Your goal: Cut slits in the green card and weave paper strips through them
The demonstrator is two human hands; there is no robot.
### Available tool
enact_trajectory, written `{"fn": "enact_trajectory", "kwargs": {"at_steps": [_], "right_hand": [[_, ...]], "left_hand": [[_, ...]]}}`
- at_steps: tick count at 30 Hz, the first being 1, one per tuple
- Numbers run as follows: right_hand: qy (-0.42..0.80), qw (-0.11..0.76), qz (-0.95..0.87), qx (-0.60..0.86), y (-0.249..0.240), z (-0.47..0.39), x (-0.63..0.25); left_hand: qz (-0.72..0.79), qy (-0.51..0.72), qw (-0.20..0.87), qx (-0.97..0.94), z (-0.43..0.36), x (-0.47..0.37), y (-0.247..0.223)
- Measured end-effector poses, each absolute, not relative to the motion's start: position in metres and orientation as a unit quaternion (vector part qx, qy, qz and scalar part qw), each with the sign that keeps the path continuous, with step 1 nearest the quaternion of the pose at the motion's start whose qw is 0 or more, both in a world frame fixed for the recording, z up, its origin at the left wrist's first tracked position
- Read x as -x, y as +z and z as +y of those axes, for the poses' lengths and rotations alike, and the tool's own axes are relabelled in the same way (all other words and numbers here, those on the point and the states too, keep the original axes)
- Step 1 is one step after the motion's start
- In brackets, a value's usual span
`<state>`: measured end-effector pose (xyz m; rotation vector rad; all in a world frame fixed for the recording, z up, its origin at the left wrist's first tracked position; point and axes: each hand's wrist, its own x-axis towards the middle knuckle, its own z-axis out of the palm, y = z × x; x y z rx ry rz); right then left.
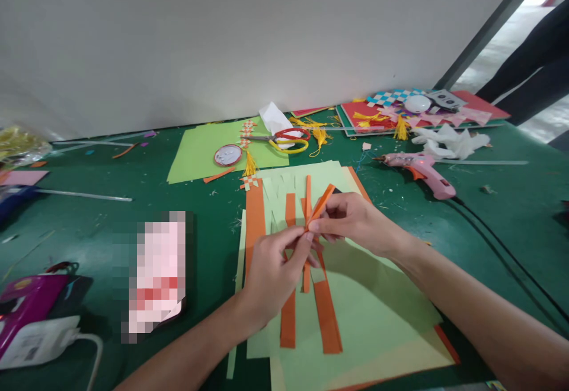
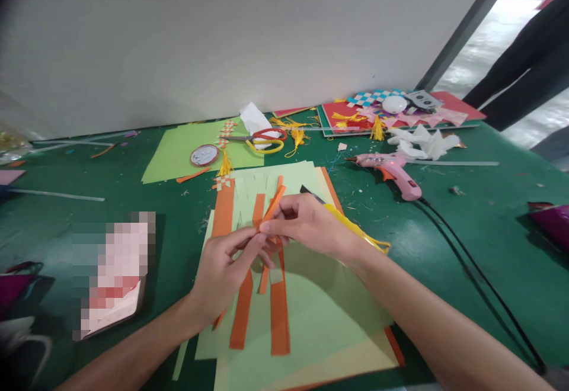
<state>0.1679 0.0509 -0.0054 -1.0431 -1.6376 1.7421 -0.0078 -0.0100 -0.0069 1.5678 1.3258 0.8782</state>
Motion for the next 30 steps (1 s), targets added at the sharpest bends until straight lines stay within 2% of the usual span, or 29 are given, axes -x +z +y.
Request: {"fn": "enact_trajectory", "kwargs": {"at_steps": [8,15,30], "right_hand": [[0.631,0.287,-0.589,0.415,0.0003,0.0534,-0.1699],[0.674,0.274,-0.58,0.366,-0.0039,0.0526,-0.1691],[0.674,0.288,-0.571,0.37,-0.0037,0.0543,-0.1698]], "left_hand": [[0.525,0.361,0.465,-0.615,-0.011,0.009,-0.0103],[0.524,0.348,0.449,-0.635,-0.0095,0.0084,-0.0097],[0.521,0.368,0.46,-0.617,-0.0095,0.0091,-0.0125]]}}
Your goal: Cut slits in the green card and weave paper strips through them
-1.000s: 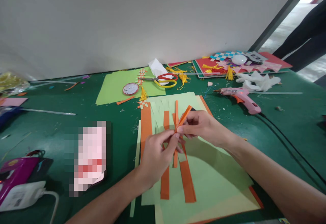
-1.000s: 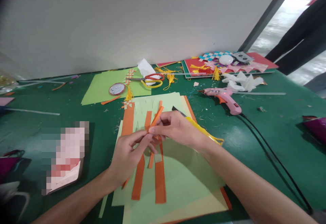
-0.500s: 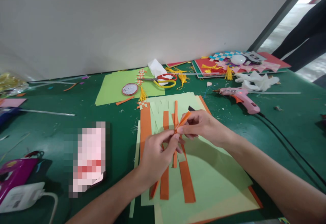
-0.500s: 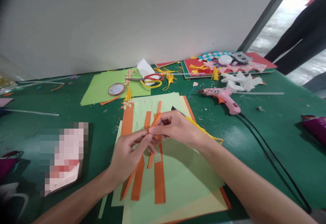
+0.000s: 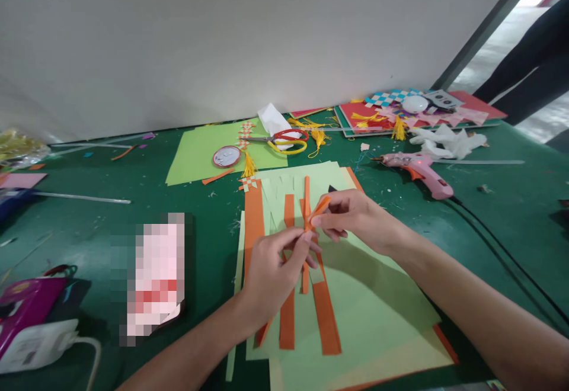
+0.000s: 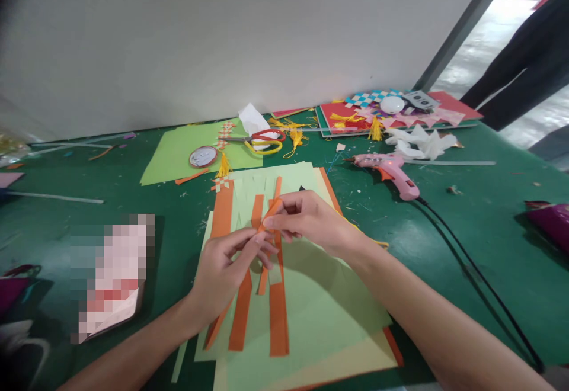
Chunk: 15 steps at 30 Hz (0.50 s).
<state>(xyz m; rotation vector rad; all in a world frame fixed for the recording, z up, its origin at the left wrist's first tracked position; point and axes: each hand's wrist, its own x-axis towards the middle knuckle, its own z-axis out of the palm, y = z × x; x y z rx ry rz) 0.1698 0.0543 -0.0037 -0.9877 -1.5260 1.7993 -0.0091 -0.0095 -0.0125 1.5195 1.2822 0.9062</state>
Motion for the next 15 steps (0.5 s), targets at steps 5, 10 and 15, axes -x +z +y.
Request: {"fn": "enact_trajectory", "kwargs": {"at_steps": [5,10,15], "right_hand": [[0.681,0.274,-0.571,0.368,-0.0057,0.0521,-0.1682],[0.678,0.275,-0.574,0.369,-0.0042,0.0522,-0.1686],[0.65,0.291,-0.58,0.395,0.0,0.0555,-0.1715]], "left_hand": [[0.511,0.372,0.465,-0.62,-0.0087,0.0094,-0.0113],[0.51,0.376,0.476,-0.61,-0.0101,0.0096,-0.0113],[0.518,0.373,0.483,-0.599,-0.011,0.0096,-0.0108]]}}
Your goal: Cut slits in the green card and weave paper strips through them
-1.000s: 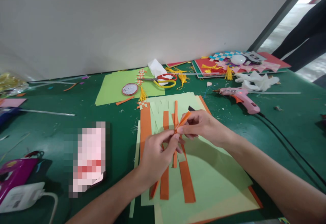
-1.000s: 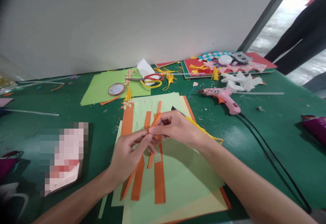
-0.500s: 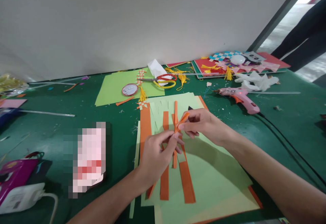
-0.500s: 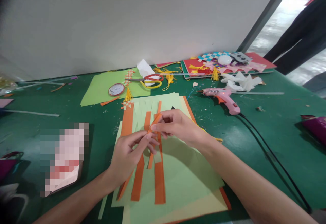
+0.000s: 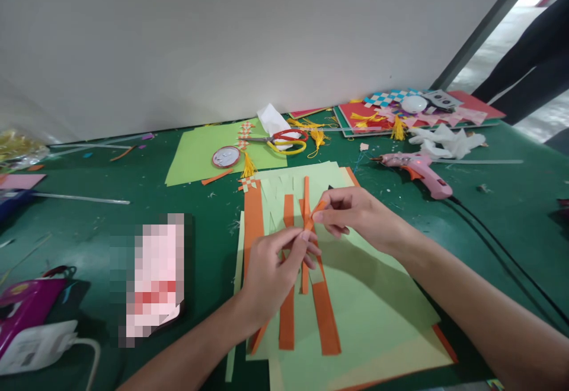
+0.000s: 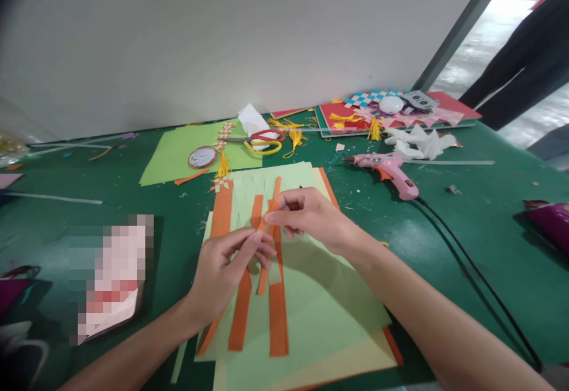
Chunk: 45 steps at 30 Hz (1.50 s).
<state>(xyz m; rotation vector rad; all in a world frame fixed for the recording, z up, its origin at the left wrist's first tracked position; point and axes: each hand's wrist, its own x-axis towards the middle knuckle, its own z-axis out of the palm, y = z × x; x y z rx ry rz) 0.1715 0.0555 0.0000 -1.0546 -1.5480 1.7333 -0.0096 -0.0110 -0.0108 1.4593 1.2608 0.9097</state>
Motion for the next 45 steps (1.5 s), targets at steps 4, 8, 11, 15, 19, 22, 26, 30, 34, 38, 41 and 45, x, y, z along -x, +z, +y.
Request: {"fn": "enact_trajectory", "kwargs": {"at_steps": [4,8,11,15,19,22,26,30,34,38,41,45], "right_hand": [[0.652,0.285,-0.576,0.402,0.001,0.056,-0.172],[0.667,0.268,-0.583,0.38,-0.002,0.054,-0.17],[0.668,0.264,-0.587,0.373,-0.004,0.052,-0.169],[0.665,0.266,-0.586,0.379,-0.003,0.053,-0.17],[0.661,0.284,-0.569,0.399,0.002,0.054,-0.17],[0.653,0.287,-0.571,0.407,0.004,0.054,-0.17],[0.659,0.291,-0.566,0.402,0.003,0.054,-0.171],[0.666,0.3,-0.56,0.392,-0.002,0.054,-0.171],[0.677,0.343,-0.515,0.399,-0.002,0.056,-0.171],[0.633,0.349,-0.538,0.434,0.002,0.058,-0.172],[0.633,0.295,-0.566,0.438,0.005,0.058,-0.172],[0.619,0.225,-0.631,0.41,0.006,0.055,-0.17]], "left_hand": [[0.529,0.362,0.49,-0.591,-0.01,0.009,-0.011],[0.527,0.355,0.479,-0.605,-0.009,0.008,-0.01],[0.523,0.351,0.475,-0.614,-0.009,0.009,-0.008],[0.52,0.351,0.484,-0.61,-0.009,0.009,-0.007],[0.523,0.357,0.489,-0.6,-0.01,0.009,-0.009],[0.523,0.357,0.489,-0.601,-0.01,0.009,-0.01],[0.523,0.356,0.485,-0.604,-0.011,0.01,-0.009],[0.523,0.356,0.485,-0.604,-0.01,0.009,-0.009],[0.516,0.358,0.503,-0.593,-0.011,0.007,-0.009],[0.518,0.367,0.536,-0.557,-0.01,0.007,-0.008],[0.515,0.389,0.553,-0.527,-0.008,0.008,-0.006],[0.507,0.397,0.562,-0.52,-0.006,0.009,-0.004]]}}
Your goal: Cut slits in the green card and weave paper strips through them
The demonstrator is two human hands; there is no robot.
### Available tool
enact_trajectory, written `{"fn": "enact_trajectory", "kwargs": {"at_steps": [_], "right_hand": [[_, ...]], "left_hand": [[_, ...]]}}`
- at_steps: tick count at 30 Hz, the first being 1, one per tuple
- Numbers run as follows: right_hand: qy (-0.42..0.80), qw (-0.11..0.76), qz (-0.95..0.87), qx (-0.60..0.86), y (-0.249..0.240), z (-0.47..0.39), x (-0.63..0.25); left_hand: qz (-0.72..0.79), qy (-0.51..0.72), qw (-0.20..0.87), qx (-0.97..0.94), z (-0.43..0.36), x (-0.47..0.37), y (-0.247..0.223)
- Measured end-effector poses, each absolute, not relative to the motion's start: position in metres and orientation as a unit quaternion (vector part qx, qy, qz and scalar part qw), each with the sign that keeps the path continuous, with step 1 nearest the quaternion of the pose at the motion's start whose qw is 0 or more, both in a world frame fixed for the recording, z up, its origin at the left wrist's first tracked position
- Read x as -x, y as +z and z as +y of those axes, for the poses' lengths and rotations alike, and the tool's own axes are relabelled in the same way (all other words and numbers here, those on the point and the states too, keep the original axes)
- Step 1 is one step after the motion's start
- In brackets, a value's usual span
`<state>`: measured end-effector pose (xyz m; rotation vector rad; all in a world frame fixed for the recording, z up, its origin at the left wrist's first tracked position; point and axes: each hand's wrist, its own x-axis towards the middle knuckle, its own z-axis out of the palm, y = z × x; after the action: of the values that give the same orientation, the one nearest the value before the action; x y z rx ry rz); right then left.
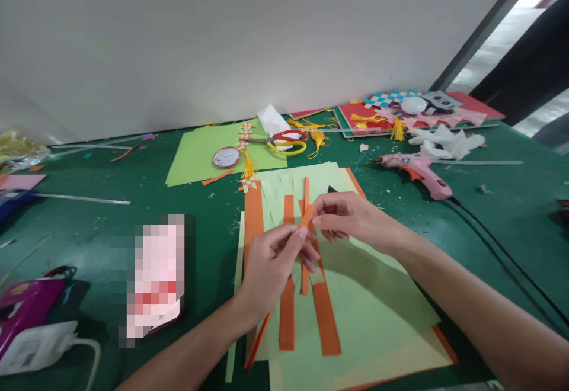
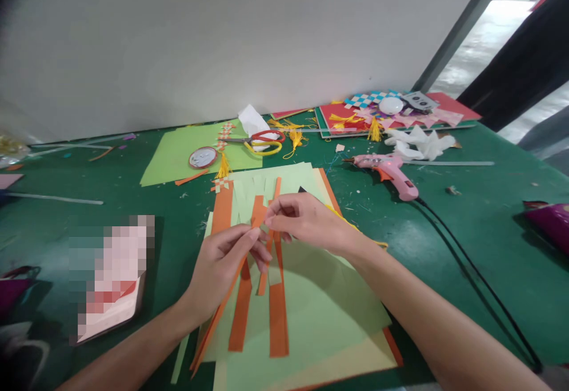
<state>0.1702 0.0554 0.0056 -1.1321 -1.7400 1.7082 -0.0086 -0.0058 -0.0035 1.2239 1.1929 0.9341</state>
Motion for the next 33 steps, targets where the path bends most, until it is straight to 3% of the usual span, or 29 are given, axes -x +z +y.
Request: {"fn": "enact_trajectory", "kwargs": {"at_steps": [20,33], "right_hand": [[0.595,0.202,-0.66,0.41,-0.002,0.049,-0.166],[0.579,0.258,-0.635,0.442,0.007,0.055,-0.173]], "left_hand": [[0.467,0.355,0.636,-0.501,-0.006,0.01,-0.008],[0.474,0.358,0.627,-0.504,-0.006,0.01,-0.006]]}}
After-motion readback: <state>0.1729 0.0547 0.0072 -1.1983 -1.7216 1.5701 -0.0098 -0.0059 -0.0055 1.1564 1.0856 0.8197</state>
